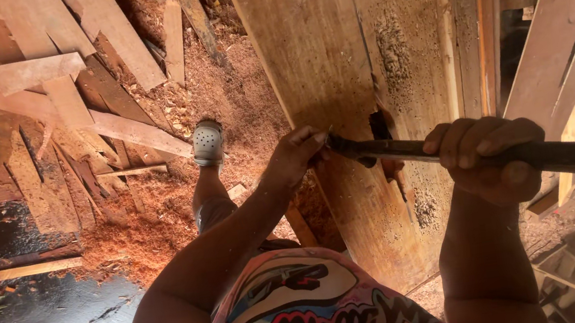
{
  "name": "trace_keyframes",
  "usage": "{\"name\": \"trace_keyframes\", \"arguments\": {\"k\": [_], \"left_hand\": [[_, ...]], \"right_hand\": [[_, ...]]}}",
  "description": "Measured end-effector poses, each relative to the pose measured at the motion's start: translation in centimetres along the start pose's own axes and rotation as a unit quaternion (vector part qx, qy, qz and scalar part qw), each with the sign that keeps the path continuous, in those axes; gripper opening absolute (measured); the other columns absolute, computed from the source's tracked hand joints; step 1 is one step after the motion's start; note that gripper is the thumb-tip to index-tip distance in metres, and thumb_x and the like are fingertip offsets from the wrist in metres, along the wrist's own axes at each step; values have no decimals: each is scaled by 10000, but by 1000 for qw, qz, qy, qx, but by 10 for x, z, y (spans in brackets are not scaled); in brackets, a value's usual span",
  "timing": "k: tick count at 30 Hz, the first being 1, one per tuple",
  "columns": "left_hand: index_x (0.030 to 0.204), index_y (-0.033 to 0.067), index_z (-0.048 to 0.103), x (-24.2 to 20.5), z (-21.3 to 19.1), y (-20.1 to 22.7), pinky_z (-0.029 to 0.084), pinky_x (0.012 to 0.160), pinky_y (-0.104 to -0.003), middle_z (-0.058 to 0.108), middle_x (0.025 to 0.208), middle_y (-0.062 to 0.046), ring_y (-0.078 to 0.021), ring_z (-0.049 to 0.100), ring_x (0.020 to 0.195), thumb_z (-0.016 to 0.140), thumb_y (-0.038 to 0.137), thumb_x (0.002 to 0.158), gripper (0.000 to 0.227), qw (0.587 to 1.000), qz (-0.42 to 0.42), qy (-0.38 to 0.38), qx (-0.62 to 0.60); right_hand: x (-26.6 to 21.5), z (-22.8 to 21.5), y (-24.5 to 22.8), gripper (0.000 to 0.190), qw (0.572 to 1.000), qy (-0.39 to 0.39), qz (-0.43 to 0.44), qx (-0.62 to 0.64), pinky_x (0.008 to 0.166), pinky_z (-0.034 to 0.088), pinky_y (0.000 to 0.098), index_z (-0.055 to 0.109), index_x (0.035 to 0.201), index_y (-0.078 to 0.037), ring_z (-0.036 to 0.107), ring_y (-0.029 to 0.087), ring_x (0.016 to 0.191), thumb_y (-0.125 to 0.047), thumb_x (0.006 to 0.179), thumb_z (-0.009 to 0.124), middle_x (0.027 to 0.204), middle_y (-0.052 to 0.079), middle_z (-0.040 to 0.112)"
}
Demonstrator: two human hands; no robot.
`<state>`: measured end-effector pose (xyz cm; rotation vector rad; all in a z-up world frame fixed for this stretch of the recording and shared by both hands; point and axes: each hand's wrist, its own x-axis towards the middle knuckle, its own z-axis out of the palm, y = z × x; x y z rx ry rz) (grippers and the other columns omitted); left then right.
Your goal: The person uses a hammer to strike and adjust a wooden plank on a workbench. They repeatedly hit the wood to align it and occasionally use a smaller piece of wood as a buffer. The person also uses the hammer to pry or adjust parts of the wooden structure.
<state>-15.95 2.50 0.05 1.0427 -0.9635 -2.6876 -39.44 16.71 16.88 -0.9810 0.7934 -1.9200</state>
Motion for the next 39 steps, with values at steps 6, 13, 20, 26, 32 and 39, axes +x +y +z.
{"name": "trace_keyframes", "arguments": {"k": [6, 13, 20, 26, 32, 39], "left_hand": [[997, 45, 659, -7, -7, 31, 534, 603, -293, 661, 773, -51, -142, 615, 672, 621, 176, 1062, 151, 998, 25, -7, 64], [1006, 68, 662, -39, -37, 62, 578, 663, -300, 760, 925, -108, -145, 680, 717, 599, 128, 1047, 96, 996, 90, -19, 1], [953, 52, 698, -100, -72, 86, 599, 697, -303, 770, 968, -127, -147, 706, 736, 614, 60, 985, 90, 992, -51, 109, 40], [959, 64, 662, -77, -29, 67, 551, 703, -275, 773, 977, -131, -137, 653, 720, 600, 104, 1047, 115, 982, 26, 137, 129], [980, 37, 646, -57, -35, 27, 552, 685, -287, 762, 985, -112, -139, 626, 711, 607, 97, 1038, 91, 987, 109, 118, 31], [986, 11, 673, -102, -104, 31, 558, 681, -305, 758, 951, -127, -157, 620, 684, 638, 65, 1003, 67, 971, -6, 226, 75]], "right_hand": [[19, 8, 4, 363, 999, -27, 20, -21, 933, 579, 473, 680, 1222, -21, 705, 261, 895, -333, 1043, 633, 953, 136, 703], [11, 13, 41, 475, 976, 214, 29, -10, 1058, 495, 503, 590, 1304, -41, 666, 297, 1068, -496, 1177, 536, 1067, 144, 694], [-46, 20, 23, 1080, 963, 116, 64, 234, 1317, 264, 684, 573, 1479, -26, 323, 427, 1569, -882, 835, 437, 1684, 216, 350], [-87, 90, 50, 996, 787, 380, 330, 356, 986, 507, 595, 366, 1582, -64, 505, 485, 1391, -797, 907, 388, 1625, 346, 320], [-77, 119, 86, 692, 810, 243, 307, 437, 767, 609, 382, 374, 1580, 31, 710, 291, 950, -213, 971, 596, 1409, 178, 583], [-72, 112, 101, 480, 802, 299, 487, 174, 574, 572, 366, 488, 1381, -3, 657, 207, 681, -142, 947, 640, 922, 99, 677]]}}
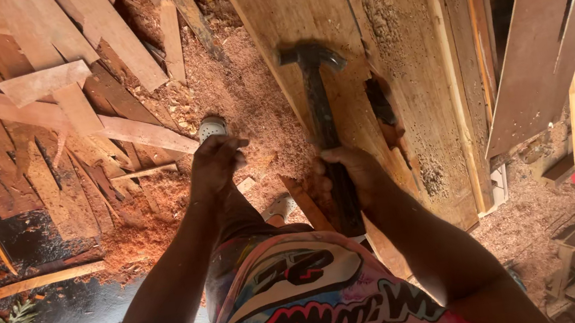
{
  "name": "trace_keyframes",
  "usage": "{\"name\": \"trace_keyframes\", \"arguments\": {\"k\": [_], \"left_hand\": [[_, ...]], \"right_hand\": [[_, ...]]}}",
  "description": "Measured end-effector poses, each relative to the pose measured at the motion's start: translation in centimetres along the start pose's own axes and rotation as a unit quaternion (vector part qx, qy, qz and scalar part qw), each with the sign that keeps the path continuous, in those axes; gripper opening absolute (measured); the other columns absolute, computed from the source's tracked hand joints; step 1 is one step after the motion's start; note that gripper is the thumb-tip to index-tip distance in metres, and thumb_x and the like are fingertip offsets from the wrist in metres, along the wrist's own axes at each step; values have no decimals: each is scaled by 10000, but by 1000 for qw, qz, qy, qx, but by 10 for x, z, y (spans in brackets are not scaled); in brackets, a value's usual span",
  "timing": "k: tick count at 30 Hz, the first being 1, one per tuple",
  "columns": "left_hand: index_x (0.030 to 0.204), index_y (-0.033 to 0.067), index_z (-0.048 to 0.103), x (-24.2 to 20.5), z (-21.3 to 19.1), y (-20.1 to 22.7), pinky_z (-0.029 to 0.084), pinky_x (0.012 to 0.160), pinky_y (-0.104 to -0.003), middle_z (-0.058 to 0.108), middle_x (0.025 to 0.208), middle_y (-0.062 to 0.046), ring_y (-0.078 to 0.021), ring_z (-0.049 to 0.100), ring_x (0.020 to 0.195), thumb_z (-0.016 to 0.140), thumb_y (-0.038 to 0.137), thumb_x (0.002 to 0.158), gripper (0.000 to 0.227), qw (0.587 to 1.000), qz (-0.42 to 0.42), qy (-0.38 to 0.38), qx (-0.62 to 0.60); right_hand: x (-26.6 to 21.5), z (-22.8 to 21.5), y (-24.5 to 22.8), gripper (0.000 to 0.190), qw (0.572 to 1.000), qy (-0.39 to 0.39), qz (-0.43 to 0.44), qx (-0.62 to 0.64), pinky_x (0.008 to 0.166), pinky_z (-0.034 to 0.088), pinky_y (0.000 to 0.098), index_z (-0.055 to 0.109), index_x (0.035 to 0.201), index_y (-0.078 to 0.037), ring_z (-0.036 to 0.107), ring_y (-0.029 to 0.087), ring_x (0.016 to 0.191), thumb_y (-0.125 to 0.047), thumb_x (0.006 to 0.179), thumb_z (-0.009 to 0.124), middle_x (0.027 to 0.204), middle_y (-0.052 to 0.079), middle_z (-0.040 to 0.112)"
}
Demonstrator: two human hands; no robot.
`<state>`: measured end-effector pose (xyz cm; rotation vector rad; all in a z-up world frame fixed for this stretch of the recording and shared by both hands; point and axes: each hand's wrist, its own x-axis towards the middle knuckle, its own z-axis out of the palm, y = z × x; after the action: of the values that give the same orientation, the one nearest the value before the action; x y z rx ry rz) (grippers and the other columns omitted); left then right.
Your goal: The person uses a hammer to strike and adjust a wooden plank on a workbench. They repeatedly hit the wood to align it and occasionally use a smaller piece of wood as a buffer. The person also uses the hammer to pry or adjust parts of the wooden structure.
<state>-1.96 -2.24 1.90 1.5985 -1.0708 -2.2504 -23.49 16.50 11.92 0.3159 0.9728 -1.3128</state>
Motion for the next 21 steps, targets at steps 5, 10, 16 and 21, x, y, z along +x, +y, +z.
{"name": "trace_keyframes", "arguments": {"k": [5, 10, 16, 21], "left_hand": [[982, 15, 681, -1, -44, -1, 577, 677, -326, 771, 947, -123, -162, 670, 714, 646, 42, 963, 48, 996, -8, -40, -77], [977, 11, 685, 9, -44, 4, 567, 666, -321, 748, 895, -126, -171, 681, 699, 667, 28, 977, 24, 991, 20, -74, -108], [969, 23, 688, 10, -30, 15, 587, 654, -316, 763, 901, -115, -165, 698, 695, 664, 46, 981, 36, 989, 26, -100, -103], [940, -3, 693, 4, -39, 28, 582, 658, -328, 744, 862, -138, -184, 704, 703, 666, -16, 957, 35, 994, 6, -70, -82]], "right_hand": [[-13, -7, -28, 469, 925, 148, -129, -325, 509, 565, 332, 471, 1295, -74, 634, 185, 589, -62, 864, 653, 772, 81, 635], [-22, -28, -48, 411, 788, 162, -478, -353, 661, 606, 321, 444, 1303, -12, 677, 161, 749, -60, 946, 643, 912, 92, 666], [35, -16, -12, 492, 721, 239, -203, -618, 557, 506, 350, 471, 1349, 25, 623, 171, 641, -155, 948, 693, 762, 102, 641], [21, -11, -9, 455, 814, 259, -289, -432, 556, 507, 390, 502, 1340, -17, 603, 204, 610, -184, 945, 654, 741, 97, 612]]}}
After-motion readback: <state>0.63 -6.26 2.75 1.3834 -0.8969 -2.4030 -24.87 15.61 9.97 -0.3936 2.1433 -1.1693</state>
